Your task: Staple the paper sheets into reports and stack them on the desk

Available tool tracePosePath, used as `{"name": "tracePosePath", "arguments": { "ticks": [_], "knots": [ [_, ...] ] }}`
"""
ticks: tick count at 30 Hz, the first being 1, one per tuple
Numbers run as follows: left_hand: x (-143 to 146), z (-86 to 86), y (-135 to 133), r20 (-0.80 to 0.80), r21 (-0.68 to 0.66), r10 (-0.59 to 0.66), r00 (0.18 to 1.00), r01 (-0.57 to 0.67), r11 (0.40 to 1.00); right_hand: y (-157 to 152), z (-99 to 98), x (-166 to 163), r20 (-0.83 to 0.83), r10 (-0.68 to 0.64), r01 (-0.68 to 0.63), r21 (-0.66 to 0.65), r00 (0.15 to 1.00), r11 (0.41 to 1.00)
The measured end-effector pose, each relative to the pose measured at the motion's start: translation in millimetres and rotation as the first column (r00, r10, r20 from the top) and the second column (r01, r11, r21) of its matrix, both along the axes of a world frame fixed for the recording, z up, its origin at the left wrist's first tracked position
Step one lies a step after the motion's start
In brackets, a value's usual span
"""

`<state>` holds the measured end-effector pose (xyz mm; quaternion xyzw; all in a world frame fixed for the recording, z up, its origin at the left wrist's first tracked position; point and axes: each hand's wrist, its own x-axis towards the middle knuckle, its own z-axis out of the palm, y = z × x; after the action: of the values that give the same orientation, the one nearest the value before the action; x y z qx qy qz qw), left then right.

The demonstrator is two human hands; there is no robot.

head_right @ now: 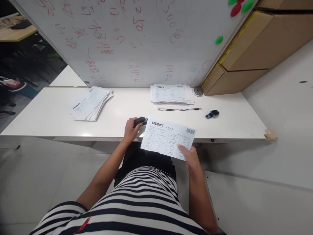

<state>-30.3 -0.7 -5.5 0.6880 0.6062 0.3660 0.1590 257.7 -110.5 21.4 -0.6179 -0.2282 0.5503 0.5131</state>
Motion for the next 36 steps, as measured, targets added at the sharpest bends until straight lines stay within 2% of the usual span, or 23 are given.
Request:
{"name": "tracePosePath", "arguments": {
  "ticks": [5, 8, 11, 13, 15, 19, 21, 23, 24, 26, 28, 30, 36],
  "knots": [
    [-0.2, -1.3, 0.1, -0.013, -0.004, 0.001, 1.000, -0.001, 1.000, 8.1, -6.5, 1.7, -0.005, -0.002, 0.002, 0.035, 1.000, 0.999],
    [-0.3, -1.9, 1.2, -0.034, 0.010, -0.011, 0.999, 0.011, 1.000, 36.9, -7.5, 12.1, 0.053, -0.015, 0.010, 0.098, 0.998, 0.995],
    [0.4, -1.5, 2.2, -0.085, 0.022, -0.054, 0.995, 0.056, 0.998, 89.5, 0.2, 27.9, 0.138, 0.009, -0.032, 0.169, 0.990, 0.985],
    [1.4, -0.8, 2.3, -0.121, 0.027, -0.079, 0.990, 0.083, 0.996, 132.9, 12.5, 35.6, 0.165, 0.031, -0.071, 0.239, 0.986, 0.968],
    [2.7, 0.0, 1.9, -0.158, 0.022, -0.081, 0.984, 0.085, 0.996, 177.4, 29.0, 37.3, 0.194, 0.054, -0.103, 0.254, 0.980, 0.962],
    [5.2, 1.0, 1.3, -0.218, 0.003, -0.082, 0.972, 0.085, 0.996, 254.1, 58.7, 24.9, 0.315, 0.062, -0.137, 0.224, 0.947, 0.965],
    [5.8, 1.2, 1.3, -0.246, 0.008, -0.093, 0.965, 0.098, 0.995, 281.2, 64.3, 17.8, 0.395, 0.082, -0.154, 0.153, 0.915, 0.976],
    [6.1, 1.2, 1.4, -0.273, 0.014, -0.103, 0.957, 0.111, 0.994, 298.1, 62.4, 13.6, 0.533, 0.089, -0.147, 0.068, 0.842, 0.987],
    [6.2, 1.1, 1.4, -0.282, 0.016, -0.107, 0.953, 0.116, 0.993, 302.3, 59.1, 12.4, 0.616, 0.076, -0.134, 0.048, 0.784, 0.990],
    [6.3, 0.6, 1.4, -0.291, 0.021, -0.108, 0.951, 0.119, 0.993, 302.5, 48.8, 10.3, 0.769, 0.004, -0.123, 0.097, 0.639, 0.988],
    [6.3, -0.3, 1.4, -0.295, 0.030, -0.101, 0.950, 0.115, 0.993, 293.2, 35.2, 6.1, 0.880, -0.058, -0.203, 0.172, 0.471, 0.964],
    [6.2, -1.3, 1.5, -0.305, 0.040, -0.100, 0.947, 0.118, 0.992, 277.5, 20.3, -1.4, 0.942, -0.073, -0.315, 0.182, 0.328, 0.931],
    [6.7, -2.0, 1.8, -0.359, 0.041, -0.117, 0.926, 0.141, 0.989, 215.4, -19.3, -28.6, 0.989, 0.066, -0.490, 0.006, 0.129, 0.872]
  ]
}}
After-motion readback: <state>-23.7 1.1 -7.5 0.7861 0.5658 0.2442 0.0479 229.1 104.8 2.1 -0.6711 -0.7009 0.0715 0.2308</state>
